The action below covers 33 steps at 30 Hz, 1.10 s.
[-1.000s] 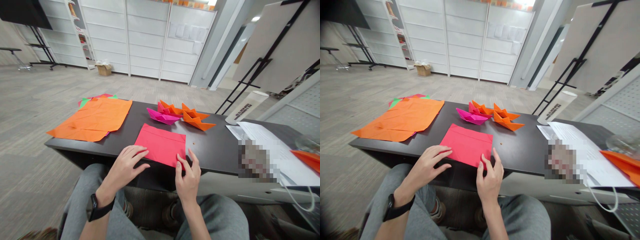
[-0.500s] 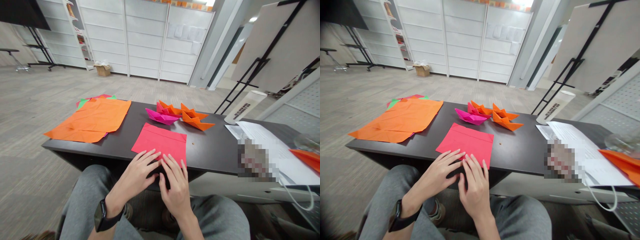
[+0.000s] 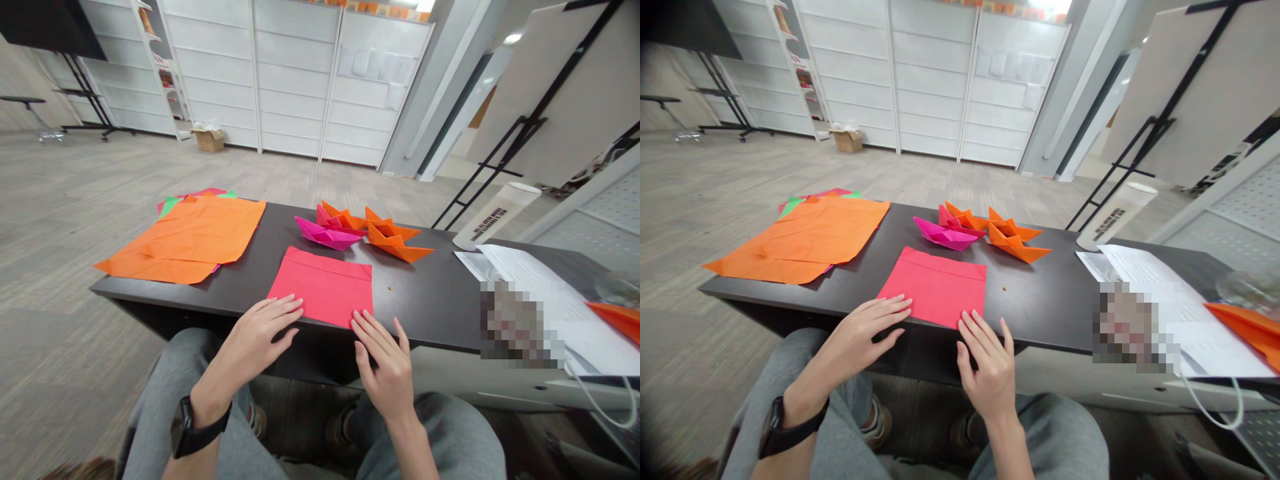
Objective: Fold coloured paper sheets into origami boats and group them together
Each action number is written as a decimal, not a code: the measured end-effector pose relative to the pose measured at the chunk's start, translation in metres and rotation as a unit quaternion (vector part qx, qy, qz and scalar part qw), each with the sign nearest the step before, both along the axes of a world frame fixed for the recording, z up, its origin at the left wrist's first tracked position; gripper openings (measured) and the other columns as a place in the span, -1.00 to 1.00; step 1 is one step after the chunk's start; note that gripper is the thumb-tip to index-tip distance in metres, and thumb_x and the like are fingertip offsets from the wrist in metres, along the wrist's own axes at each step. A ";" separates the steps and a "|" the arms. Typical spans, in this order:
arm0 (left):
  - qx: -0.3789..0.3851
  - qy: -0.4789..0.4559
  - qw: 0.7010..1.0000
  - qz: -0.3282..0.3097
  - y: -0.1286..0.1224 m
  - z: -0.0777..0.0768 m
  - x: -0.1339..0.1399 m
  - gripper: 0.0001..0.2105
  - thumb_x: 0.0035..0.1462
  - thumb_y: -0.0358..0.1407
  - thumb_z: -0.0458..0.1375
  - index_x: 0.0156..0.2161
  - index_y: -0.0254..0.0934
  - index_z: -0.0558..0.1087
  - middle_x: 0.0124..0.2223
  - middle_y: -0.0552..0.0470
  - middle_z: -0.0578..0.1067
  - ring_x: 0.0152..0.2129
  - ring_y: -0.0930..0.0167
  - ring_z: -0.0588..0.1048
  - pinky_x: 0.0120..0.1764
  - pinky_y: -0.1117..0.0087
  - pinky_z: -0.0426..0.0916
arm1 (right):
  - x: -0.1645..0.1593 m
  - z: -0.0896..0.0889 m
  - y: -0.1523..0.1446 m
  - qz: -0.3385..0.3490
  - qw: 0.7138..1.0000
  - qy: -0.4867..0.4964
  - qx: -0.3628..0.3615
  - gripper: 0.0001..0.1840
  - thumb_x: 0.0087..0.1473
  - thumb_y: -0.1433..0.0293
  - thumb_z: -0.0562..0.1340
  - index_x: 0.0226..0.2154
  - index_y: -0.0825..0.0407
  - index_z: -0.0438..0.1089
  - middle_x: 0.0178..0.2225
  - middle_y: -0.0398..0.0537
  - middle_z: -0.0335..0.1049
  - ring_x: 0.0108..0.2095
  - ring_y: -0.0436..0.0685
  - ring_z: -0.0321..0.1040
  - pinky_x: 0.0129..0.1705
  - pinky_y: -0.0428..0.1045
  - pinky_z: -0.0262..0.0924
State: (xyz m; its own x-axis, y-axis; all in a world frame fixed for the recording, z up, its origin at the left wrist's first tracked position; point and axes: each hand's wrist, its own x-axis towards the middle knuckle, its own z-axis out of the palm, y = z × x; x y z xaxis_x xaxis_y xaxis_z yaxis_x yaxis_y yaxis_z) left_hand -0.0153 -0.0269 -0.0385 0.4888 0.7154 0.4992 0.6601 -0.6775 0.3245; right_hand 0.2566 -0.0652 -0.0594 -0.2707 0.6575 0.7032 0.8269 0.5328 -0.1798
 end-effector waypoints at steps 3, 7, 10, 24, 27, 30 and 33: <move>0.007 -0.001 1.000 0.024 0.003 -0.001 -0.014 -0.69 0.26 -0.37 0.16 0.09 -0.18 0.50 0.16 -0.05 0.53 0.11 0.27 0.50 0.18 0.09 0.35 | 0.011 0.000 0.001 0.010 1.000 0.004 0.012 -0.60 0.26 0.48 0.15 0.12 -0.08 0.40 0.07 -0.02 0.52 0.09 0.22 0.45 0.34 0.27 -0.15; 0.014 0.003 0.999 0.044 0.005 -0.001 -0.032 -0.72 0.27 -0.34 0.15 0.06 -0.19 0.52 0.13 -0.05 0.55 0.08 0.26 0.53 0.19 0.05 0.33 | 0.022 -0.001 0.001 0.010 1.000 0.009 0.025 -0.61 0.26 0.50 0.14 0.08 -0.08 0.43 0.00 -0.04 0.57 0.06 0.23 0.48 0.31 0.29 -0.11; 0.020 0.018 0.998 0.051 0.005 -0.001 -0.042 -0.74 0.28 -0.32 0.14 0.05 -0.21 0.51 0.13 -0.06 0.56 0.10 0.23 0.51 0.18 0.01 0.34 | 0.027 -0.002 0.001 0.003 0.999 0.018 0.036 -0.62 0.26 0.52 0.13 0.05 -0.07 0.45 -0.05 -0.05 0.59 0.04 0.24 0.49 0.29 0.31 -0.07; 0.010 0.010 0.998 -0.061 -0.009 0.001 0.042 -0.55 0.18 -0.49 0.19 0.18 -0.25 0.37 0.19 -0.08 0.49 0.16 0.23 0.42 0.19 0.07 0.34 | 0.013 -0.011 -0.005 0.015 0.990 0.068 0.120 -0.72 0.26 0.44 0.13 -0.10 -0.05 0.52 -0.27 -0.07 0.62 -0.20 0.23 0.49 -0.04 0.19 0.22; 0.022 -0.016 0.997 -0.069 -0.008 0.002 0.042 -0.66 0.23 -0.54 0.14 0.08 -0.24 0.45 -0.03 -0.05 0.59 -0.02 0.28 0.51 0.04 0.13 0.43 | 0.012 -0.017 -0.006 0.023 0.984 0.120 0.131 -0.69 0.27 0.35 0.16 0.03 0.00 0.43 -0.25 0.01 0.59 -0.21 0.26 0.46 -0.12 0.19 0.27; 0.031 -0.064 0.994 -0.086 -0.006 0.001 0.031 -0.74 0.26 -0.54 0.10 -0.06 -0.22 0.52 -0.17 0.00 0.61 -0.14 0.32 0.55 -0.04 0.19 0.45 | 0.017 -0.020 -0.004 0.019 0.977 0.179 0.117 -0.57 0.30 0.22 0.12 0.15 0.03 0.30 -0.11 0.12 0.54 -0.06 0.35 0.44 -0.05 0.27 0.26; 0.018 -0.112 0.988 -0.107 -0.004 0.001 0.019 -0.69 0.23 -0.63 0.03 -0.14 -0.25 0.54 -0.13 0.00 0.62 -0.09 0.37 0.56 0.03 0.23 0.43 | 0.024 -0.017 0.000 0.003 0.984 0.161 0.077 -0.46 0.35 0.10 0.01 0.20 0.05 0.25 0.02 0.20 0.48 0.08 0.40 0.38 0.04 0.31 0.19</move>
